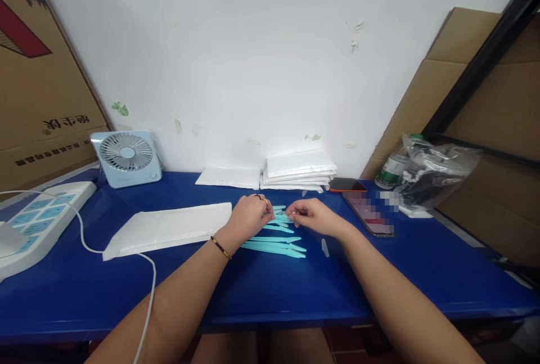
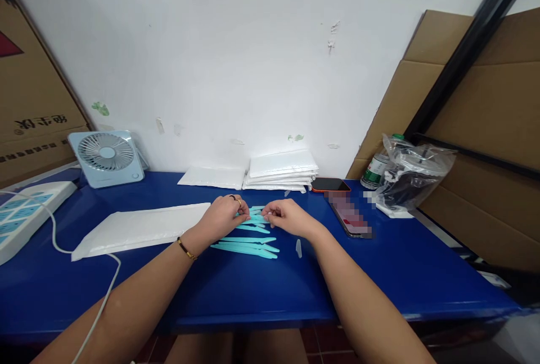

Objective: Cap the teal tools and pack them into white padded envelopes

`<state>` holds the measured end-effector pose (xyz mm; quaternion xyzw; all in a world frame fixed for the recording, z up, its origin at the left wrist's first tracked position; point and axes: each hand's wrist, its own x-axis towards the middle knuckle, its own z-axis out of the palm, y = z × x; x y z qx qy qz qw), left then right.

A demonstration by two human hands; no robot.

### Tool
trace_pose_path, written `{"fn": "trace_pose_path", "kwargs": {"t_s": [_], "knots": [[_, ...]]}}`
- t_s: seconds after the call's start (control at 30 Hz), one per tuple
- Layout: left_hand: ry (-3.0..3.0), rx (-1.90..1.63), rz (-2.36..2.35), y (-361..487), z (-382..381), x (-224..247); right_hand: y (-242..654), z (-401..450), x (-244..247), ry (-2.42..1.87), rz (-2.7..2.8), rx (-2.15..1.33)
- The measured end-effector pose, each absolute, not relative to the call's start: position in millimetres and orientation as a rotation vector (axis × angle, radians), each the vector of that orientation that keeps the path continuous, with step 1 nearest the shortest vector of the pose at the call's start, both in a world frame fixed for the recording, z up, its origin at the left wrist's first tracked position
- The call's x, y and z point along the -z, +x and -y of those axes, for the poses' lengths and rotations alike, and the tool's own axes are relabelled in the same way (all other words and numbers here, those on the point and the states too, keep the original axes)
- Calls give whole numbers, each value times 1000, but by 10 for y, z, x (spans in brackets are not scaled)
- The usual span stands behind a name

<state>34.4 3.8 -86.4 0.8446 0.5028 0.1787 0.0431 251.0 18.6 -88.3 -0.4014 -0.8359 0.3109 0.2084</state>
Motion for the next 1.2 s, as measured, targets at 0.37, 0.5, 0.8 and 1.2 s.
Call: {"fn": "trace_pose_path", "kwargs": {"t_s": [0.37,0.5,0.8,1.2], "knots": [[2647,-259,-1385,273,-18,891,2966,-142,600,-1142,2799,-1145],[2639,-244,-1423,290,-10,910,2885,-169,699,-1182,2822,-979],[2533,-466,-1657,266,-48,899,2929,-260,774,-1290,2421,-972],[2602,-379,-1394,314,-50,971,2820,-226,734,-1060,2190,-886]]}}
